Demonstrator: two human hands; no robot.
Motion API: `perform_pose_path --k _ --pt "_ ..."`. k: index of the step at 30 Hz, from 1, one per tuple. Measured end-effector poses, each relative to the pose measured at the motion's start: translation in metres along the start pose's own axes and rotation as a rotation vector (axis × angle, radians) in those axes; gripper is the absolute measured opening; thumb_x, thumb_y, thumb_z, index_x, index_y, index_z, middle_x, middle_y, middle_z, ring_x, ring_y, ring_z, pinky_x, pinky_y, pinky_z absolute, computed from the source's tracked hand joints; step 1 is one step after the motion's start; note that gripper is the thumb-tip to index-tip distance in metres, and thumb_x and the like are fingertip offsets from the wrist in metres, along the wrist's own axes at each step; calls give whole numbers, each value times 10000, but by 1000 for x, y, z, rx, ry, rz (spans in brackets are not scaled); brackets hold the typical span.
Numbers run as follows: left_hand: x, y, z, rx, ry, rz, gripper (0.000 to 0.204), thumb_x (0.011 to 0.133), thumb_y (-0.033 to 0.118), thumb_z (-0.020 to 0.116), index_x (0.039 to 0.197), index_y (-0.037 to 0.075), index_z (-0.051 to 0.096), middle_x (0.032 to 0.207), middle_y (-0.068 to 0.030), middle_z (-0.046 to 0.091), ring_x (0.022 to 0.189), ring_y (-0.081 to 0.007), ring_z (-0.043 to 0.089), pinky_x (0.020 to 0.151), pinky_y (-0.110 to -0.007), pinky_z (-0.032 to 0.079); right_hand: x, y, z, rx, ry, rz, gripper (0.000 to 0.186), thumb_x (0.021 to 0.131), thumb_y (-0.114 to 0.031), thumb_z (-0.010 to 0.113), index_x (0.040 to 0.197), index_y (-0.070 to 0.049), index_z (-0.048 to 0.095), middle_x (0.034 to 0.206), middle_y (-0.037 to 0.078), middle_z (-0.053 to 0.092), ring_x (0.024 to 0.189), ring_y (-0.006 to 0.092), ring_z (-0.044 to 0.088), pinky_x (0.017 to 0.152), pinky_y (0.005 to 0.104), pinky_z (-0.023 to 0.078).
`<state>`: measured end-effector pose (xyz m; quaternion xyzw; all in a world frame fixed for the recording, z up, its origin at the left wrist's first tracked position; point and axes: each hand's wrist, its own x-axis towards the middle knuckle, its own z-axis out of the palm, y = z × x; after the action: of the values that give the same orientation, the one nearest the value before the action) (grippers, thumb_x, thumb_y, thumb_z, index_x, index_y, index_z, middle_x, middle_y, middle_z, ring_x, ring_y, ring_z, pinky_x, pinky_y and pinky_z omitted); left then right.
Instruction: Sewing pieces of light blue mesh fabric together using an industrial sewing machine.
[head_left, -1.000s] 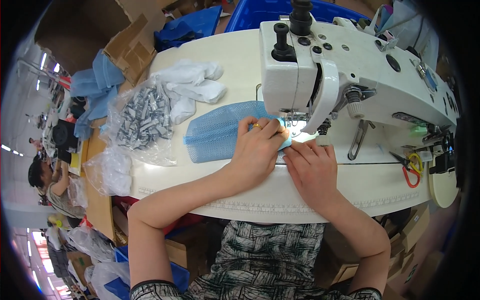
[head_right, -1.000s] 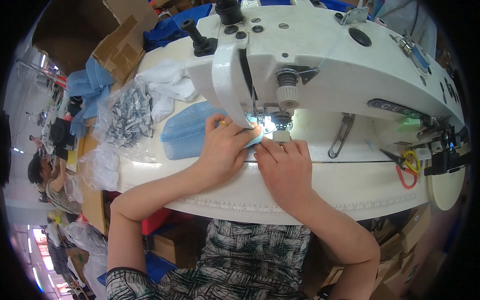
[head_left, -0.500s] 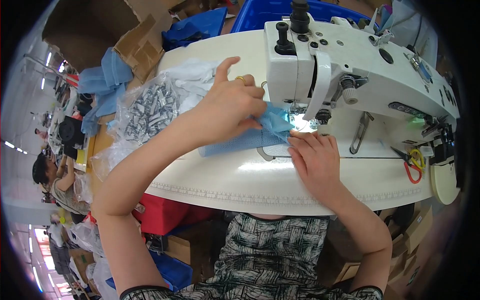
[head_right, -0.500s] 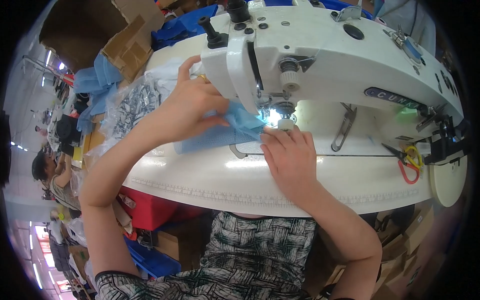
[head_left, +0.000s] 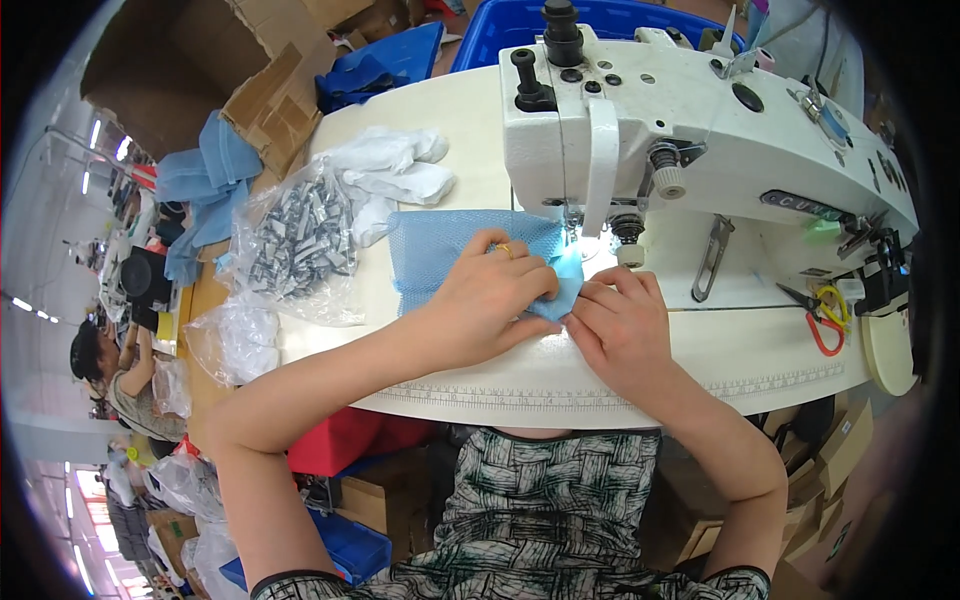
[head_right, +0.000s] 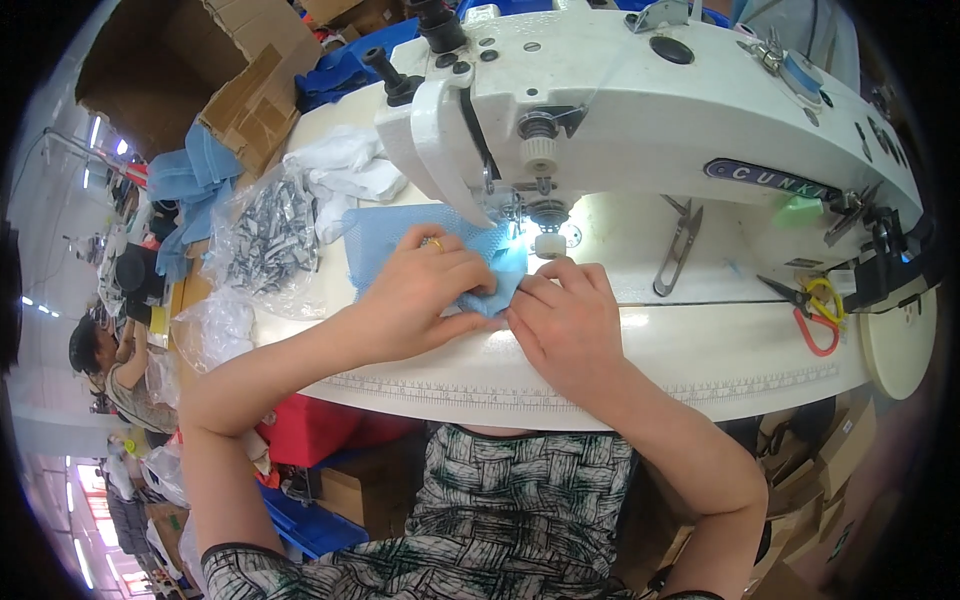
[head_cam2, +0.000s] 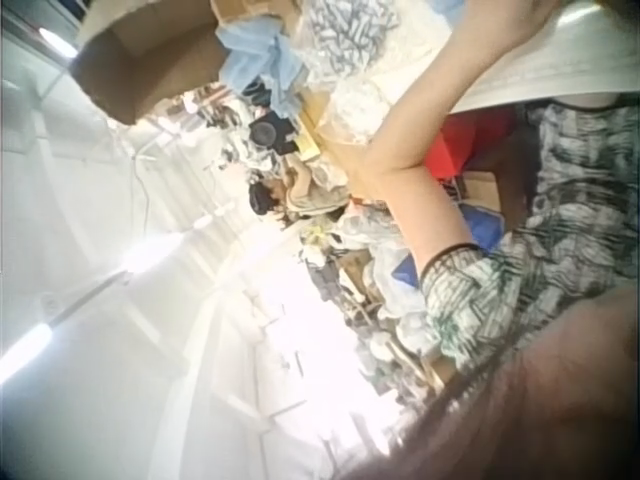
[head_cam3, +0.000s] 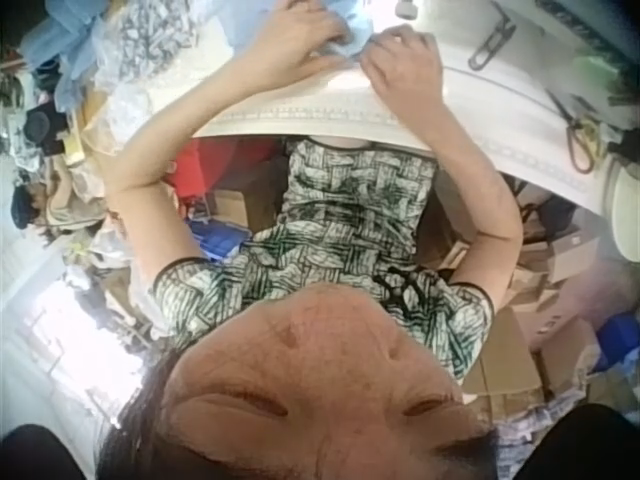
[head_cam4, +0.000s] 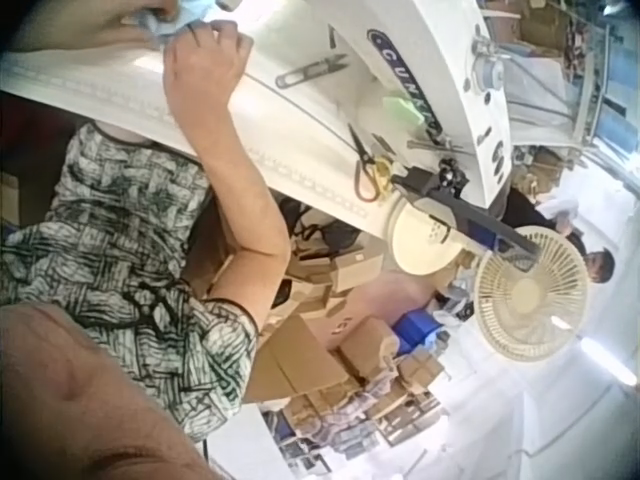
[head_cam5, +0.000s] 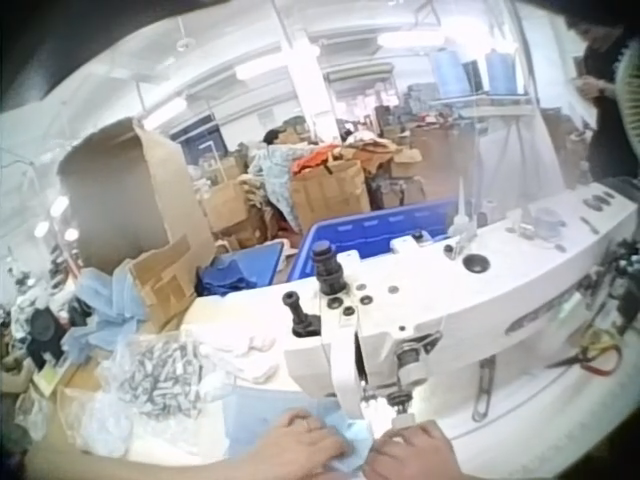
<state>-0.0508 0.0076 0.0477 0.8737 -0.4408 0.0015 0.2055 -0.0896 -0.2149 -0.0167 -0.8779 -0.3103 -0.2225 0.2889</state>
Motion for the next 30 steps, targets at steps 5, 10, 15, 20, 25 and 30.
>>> perform_pose_path --k 5,10,15,20,25,30 --pt "9 -3 4 -380 -5 -296 211 928 188 740 1028 33 638 906 -74 655 848 -232 613 881 -392 453 -1 -2 2 -50 19 -24 182 791 -104 748 967 -60 728 1060 16 724 1004 227 626 866 394 450" --pt "15 10 17 -610 124 -573 218 922 157 718 1077 6 684 844 -90 618 804 -165 572 713 -283 458 1 -4 2 -23 26 -30 232 791 -93 749 1016 -40 730 1078 27 726 1008 232 626 859 389 458" --pt "20 10 20 -433 98 -542 169 889 108 728 1017 -2 731 856 -104 637 794 -218 609 699 -348 469 1 -6 2 -61 28 -76 292 772 -100 718 1054 -28 731 1085 36 720 1005 232 628 843 386 468" --pt "13 9 32 -36 228 -218 157 803 31 718 952 31 769 981 -99 716 971 -270 640 925 -426 430 -2 -7 4 -114 -7 -81 302 782 -116 692 1066 -24 732 1105 33 718 995 221 626 830 371 467" --pt "13 4 34 42 230 -74 240 747 -21 692 963 51 770 1041 -69 762 1135 -270 644 1083 -483 328 -1 -8 3 -151 -22 -69 312 778 -124 692 1072 -26 730 1126 22 715 979 204 622 826 360 465" --pt "12 6 36 22 197 -120 278 743 -33 685 999 37 765 1041 -70 760 1076 -238 671 1031 -446 359 -3 -7 4 -169 -23 -84 315 777 -133 689 1073 -33 731 1138 11 717 970 195 623 828 355 462"
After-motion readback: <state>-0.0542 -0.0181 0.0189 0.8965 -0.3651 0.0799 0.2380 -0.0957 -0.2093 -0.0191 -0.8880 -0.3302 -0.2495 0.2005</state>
